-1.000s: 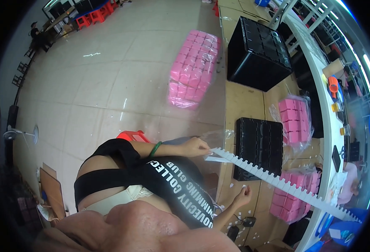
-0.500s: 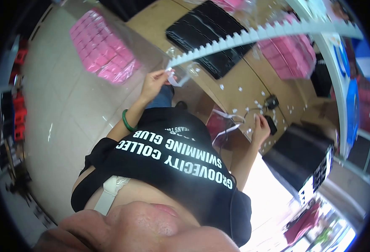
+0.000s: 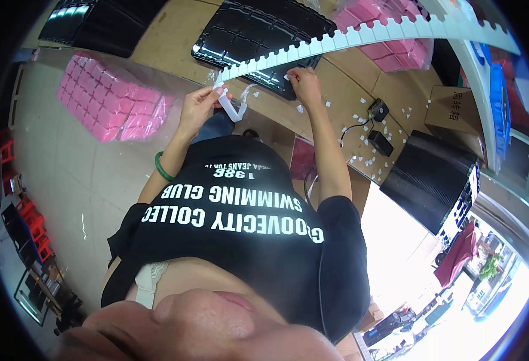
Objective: The person assembles small plastic components into a plastic tray by hand, then applies adhesive strips to the assembled components.
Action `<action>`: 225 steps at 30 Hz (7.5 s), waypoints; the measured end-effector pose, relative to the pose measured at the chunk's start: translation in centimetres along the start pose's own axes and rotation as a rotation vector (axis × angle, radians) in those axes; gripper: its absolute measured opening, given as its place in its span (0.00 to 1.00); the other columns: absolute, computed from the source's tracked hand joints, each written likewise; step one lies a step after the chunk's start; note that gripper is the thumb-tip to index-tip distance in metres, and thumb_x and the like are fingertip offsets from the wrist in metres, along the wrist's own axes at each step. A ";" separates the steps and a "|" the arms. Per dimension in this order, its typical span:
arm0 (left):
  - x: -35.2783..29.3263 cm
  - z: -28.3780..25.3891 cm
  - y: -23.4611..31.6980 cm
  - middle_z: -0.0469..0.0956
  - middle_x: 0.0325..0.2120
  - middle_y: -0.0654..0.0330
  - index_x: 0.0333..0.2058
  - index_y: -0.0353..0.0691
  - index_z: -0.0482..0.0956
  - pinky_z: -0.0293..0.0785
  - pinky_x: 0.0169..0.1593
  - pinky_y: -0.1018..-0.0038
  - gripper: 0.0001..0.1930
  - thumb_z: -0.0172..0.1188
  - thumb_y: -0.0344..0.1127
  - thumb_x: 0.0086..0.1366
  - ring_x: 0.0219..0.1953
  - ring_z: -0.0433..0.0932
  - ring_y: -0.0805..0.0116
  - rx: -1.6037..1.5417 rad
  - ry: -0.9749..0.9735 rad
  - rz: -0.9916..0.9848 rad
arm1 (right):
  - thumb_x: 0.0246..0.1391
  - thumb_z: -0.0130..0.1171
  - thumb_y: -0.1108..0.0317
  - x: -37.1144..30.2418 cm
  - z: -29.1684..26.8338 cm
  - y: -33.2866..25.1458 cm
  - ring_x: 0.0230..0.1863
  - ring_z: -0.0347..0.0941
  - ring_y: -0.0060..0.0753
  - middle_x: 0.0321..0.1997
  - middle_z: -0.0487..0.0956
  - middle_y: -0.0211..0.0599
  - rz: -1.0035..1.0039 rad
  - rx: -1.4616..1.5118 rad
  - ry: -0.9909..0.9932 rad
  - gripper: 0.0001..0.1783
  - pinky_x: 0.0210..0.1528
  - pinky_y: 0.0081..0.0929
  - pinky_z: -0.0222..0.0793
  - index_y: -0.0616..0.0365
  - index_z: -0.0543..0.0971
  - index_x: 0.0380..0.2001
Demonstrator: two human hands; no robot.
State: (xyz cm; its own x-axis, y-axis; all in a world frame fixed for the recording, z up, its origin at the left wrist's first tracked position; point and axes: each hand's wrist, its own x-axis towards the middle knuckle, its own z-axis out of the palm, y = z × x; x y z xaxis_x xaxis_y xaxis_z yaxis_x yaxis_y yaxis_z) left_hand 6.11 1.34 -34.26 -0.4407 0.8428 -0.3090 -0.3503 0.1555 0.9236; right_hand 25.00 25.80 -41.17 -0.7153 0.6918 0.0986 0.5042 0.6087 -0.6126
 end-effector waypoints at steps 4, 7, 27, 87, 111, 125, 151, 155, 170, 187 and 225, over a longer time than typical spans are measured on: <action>1.8 -1.4 0.1 0.81 0.36 0.55 0.48 0.30 0.76 0.75 0.45 0.75 0.16 0.54 0.36 0.68 0.37 0.79 0.72 -0.058 -0.046 -0.073 | 0.47 0.62 0.67 1.0 0.8 1.0 0.39 0.72 0.40 0.32 0.79 0.36 -0.036 -0.139 -0.039 0.07 0.43 0.34 0.69 0.53 0.83 0.32; 3.6 -2.6 0.8 0.81 0.36 0.55 0.48 0.30 0.76 0.75 0.44 0.75 0.16 0.54 0.36 0.68 0.37 0.79 0.72 -0.020 -0.066 -0.118 | 0.47 0.63 0.66 0.9 0.9 0.6 0.40 0.71 0.39 0.33 0.79 0.35 -0.036 -0.187 0.024 0.07 0.44 0.33 0.68 0.53 0.83 0.31; 7.4 0.0 2.1 0.82 0.34 0.57 0.45 0.30 0.78 0.73 0.43 0.80 0.14 0.55 0.34 0.67 0.37 0.79 0.76 -0.015 -0.157 -0.173 | 0.48 0.60 0.64 2.1 0.5 1.3 0.33 0.74 0.45 0.30 0.77 0.43 -0.086 -0.344 -0.170 0.10 0.37 0.40 0.69 0.59 0.78 0.31; 4.6 8.7 0.7 0.78 0.47 0.58 0.48 0.35 0.78 0.72 0.48 0.76 0.17 0.57 0.39 0.65 0.47 0.75 0.72 -0.382 -0.193 -0.603 | 0.45 0.62 0.63 17.9 -4.2 10.5 0.33 0.72 0.40 0.27 0.78 0.36 0.000 -0.216 0.057 0.08 0.39 0.34 0.68 0.54 0.82 0.28; 3.8 6.0 0.9 0.78 0.47 0.61 0.48 0.36 0.79 0.72 0.44 0.81 0.16 0.57 0.38 0.65 0.42 0.76 0.76 -0.313 -0.190 -0.546 | 0.46 0.64 0.65 17.8 -4.2 11.4 0.25 0.72 0.18 0.24 0.81 0.28 0.301 0.192 -0.089 0.09 0.32 0.20 0.68 0.57 0.84 0.30; 3.5 4.3 -0.6 0.79 0.41 0.53 0.51 0.31 0.73 0.76 0.49 0.73 0.18 0.50 0.38 0.69 0.45 0.79 0.67 -0.296 -0.178 -0.427 | 0.54 0.58 0.62 -2.9 -13.5 7.8 0.28 0.71 0.18 0.26 0.79 0.27 0.576 0.065 -0.118 0.13 0.30 0.23 0.65 0.63 0.79 0.31; 3.3 4.9 0.2 0.80 0.29 0.46 0.57 0.37 0.69 0.75 0.33 0.63 0.24 0.54 0.26 0.60 0.30 0.80 0.50 0.669 0.212 0.323 | 0.51 0.62 0.67 3.9 -3.9 -6.7 0.31 0.71 0.17 0.29 0.80 0.27 0.288 0.689 -0.327 0.10 0.35 0.20 0.67 0.60 0.82 0.36; 2.9 4.5 0.1 0.80 0.29 0.46 0.55 0.37 0.71 0.75 0.32 0.63 0.22 0.55 0.26 0.59 0.29 0.80 0.48 0.582 0.255 0.302 | 0.49 0.62 0.66 13.8 -2.9 -4.1 0.27 0.70 0.21 0.25 0.79 0.31 0.067 0.342 -0.224 0.08 0.31 0.22 0.66 0.58 0.83 0.31; 1.9 5.0 0.2 0.81 0.32 0.49 0.48 0.39 0.77 0.77 0.34 0.69 0.16 0.55 0.29 0.60 0.29 0.82 0.56 0.491 0.299 0.027 | 0.46 0.59 0.61 31.7 8.7 -3.2 0.42 0.75 0.47 0.32 0.81 0.42 -0.245 -0.226 -0.173 0.09 0.44 0.42 0.72 0.53 0.82 0.28; 2.1 4.3 0.5 0.82 0.29 0.51 0.47 0.40 0.79 0.76 0.32 0.72 0.15 0.55 0.30 0.60 0.27 0.83 0.61 0.448 0.300 0.045 | 0.47 0.59 0.61 29.7 5.9 -2.6 0.34 0.76 0.42 0.27 0.80 0.41 -0.100 0.099 -0.214 0.11 0.38 0.34 0.71 0.56 0.81 0.31; -2.6 1.7 -2.1 0.81 0.31 0.51 0.40 0.38 0.81 0.77 0.31 0.64 0.12 0.57 0.29 0.57 0.27 0.80 0.53 0.788 0.367 0.353 | 0.50 0.61 0.63 13.5 7.2 -10.6 0.28 0.74 0.24 0.26 0.79 0.32 -0.060 0.246 -0.500 0.09 0.32 0.23 0.68 0.58 0.82 0.30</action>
State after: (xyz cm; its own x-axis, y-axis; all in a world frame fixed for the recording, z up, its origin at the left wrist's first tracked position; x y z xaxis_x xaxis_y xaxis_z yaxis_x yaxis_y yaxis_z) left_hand 9.35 -0.26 -34.98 -0.6951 0.7132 0.0903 0.4550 0.3393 0.8234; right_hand 6.53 25.89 -39.02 -0.9117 0.3539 -0.2086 0.3709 0.4910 -0.7882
